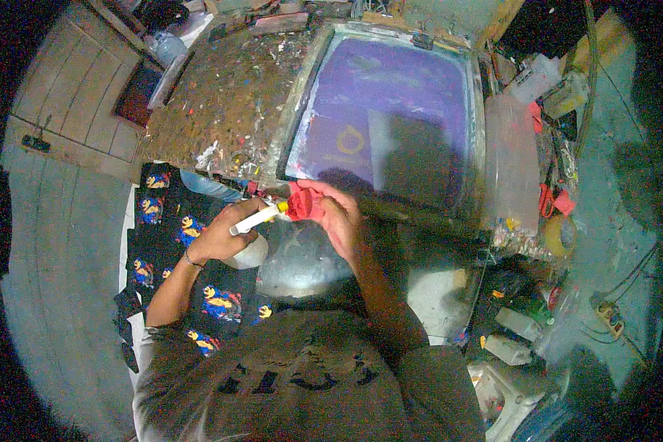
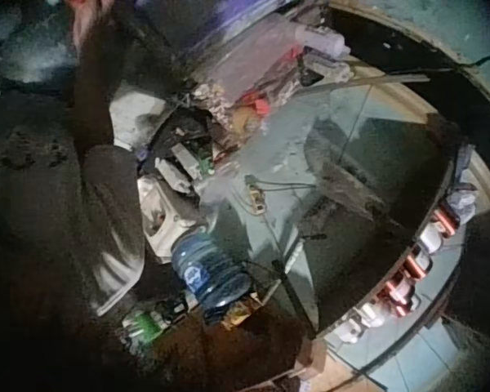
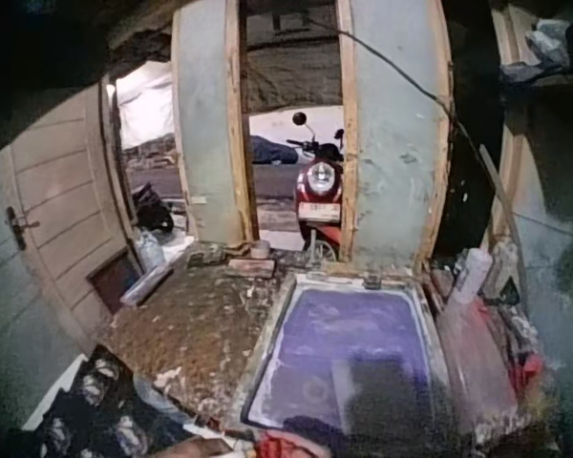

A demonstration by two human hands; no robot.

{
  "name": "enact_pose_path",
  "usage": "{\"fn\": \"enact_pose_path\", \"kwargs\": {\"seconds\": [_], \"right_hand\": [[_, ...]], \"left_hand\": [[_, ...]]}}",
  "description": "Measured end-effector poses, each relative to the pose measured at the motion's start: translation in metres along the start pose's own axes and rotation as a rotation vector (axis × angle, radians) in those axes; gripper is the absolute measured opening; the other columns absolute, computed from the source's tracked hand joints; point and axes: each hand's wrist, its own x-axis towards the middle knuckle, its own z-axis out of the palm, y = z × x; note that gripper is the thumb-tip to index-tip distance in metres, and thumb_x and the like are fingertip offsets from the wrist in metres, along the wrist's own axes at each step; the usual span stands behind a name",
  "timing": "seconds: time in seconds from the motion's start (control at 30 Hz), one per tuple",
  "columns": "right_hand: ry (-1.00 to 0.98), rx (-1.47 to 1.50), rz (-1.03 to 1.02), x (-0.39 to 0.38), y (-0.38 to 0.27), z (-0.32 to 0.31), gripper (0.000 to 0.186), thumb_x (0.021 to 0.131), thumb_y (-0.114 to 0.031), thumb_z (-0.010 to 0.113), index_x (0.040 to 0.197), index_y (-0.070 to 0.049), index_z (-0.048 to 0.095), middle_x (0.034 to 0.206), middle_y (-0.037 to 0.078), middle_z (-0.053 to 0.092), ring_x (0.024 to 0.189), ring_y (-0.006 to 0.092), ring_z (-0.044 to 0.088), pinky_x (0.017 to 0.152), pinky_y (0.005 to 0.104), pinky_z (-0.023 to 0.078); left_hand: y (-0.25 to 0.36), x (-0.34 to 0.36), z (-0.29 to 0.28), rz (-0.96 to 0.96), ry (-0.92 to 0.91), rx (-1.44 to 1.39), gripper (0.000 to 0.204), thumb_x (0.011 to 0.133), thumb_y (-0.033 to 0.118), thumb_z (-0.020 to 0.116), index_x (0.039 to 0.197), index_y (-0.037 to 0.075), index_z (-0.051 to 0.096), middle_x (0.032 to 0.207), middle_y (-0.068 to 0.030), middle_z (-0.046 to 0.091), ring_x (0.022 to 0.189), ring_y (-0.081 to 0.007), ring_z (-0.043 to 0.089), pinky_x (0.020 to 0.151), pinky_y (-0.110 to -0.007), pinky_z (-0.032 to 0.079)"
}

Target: The person performs screen printing on black fabric pieces using a squeegee to spread purple ink across a screen. They repeatedly pull the screen back, lift it to reveal printed designs, and place each finished piece onto a growing stack. The person also cleans the screen with a spray bottle and cloth between prints.

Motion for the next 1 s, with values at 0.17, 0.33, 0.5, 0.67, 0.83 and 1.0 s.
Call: {"fn": "enact_pose_path", "kwargs": {"seconds": [0.17,0.33,0.5,0.67,0.83,1.0], "right_hand": [[-0.024,0.004,0.002,0.0,-0.002,0.0,0.042,0.098,-0.001,0.037,0.136,0.01,0.052,0.136,0.021,0.059,0.119,0.0293,0.063,0.103,0.0466,0.052],[-0.024,0.03,0.004,0.0,0.0,0.0,0.042,0.098,0.0,0.037,0.136,0.009,0.053,0.136,0.021,0.059,0.119,0.0299,0.063,0.102,0.0476,0.053],[-0.009,0.306,0.121,0.002,-0.008,-0.014,0.039,0.101,-0.011,0.042,0.136,0.004,0.053,0.133,0.018,0.061,0.118,0.0299,0.063,0.1,0.0495,0.053],[0.095,-0.051,-0.034,-0.007,-0.049,-0.07,0.043,0.102,-0.028,0.051,0.134,0.0,0.055,0.13,0.015,0.063,0.115,0.028,0.064,0.095,0.0483,0.056],[0.337,0.068,-0.058,-0.018,-0.135,-0.119,0.038,0.101,-0.022,0.061,0.131,0.001,0.058,0.126,0.014,0.066,0.112,0.0248,0.065,0.095,0.0397,0.056],[0.511,-0.416,-0.152,-0.031,-0.154,-0.15,0.036,0.094,-0.013,0.07,0.127,0.0,0.062,0.116,0.011,0.071,0.099,0.0202,0.069,0.087,0.0347,0.057]], "left_hand": [[-0.004,0.0,0.0,-0.016,0.031,-0.026,0.03,0.074,-0.003,0.066,0.102,0.002,0.057,0.094,-0.0177,0.06,0.091,-0.0391,0.06,0.08,-0.045,0.045],[-0.005,-0.001,-0.004,-0.004,-0.019,0.046,0.042,0.074,-0.003,0.065,0.115,0.002,0.059,0.104,-0.0177,0.063,0.098,-0.0382,0.062,0.088,-0.042,0.048],[0.001,-0.008,-0.023,-0.043,0.009,-0.009,0.063,0.072,-0.004,0.065,0.134,0.002,0.056,0.125,-0.0177,0.064,0.119,-0.0358,0.061,0.106,-0.04,0.045],[0.006,-0.023,-0.093,-0.369,0.553,-0.097,0.027,0.082,0.003,0.064,0.109,0.001,0.066,0.084,-0.0077,0.069,0.079,-0.0174,0.067,0.073,-0.032,0.053],[-0.011,0.047,-0.145,-0.3,0.977,-0.267,0.032,0.092,0.014,0.065,0.117,-0.005,0.063,0.09,-0.0077,0.069,0.08,-0.015,0.064,0.072,-0.03,0.051],[-0.09,0.136,-0.142,-0.103,1.029,-0.131,0.03,0.09,0.007,0.067,0.119,-0.002,0.062,0.097,-0.0061,0.068,0.081,-0.0128,0.062,0.073,-0.029,0.05]]}}
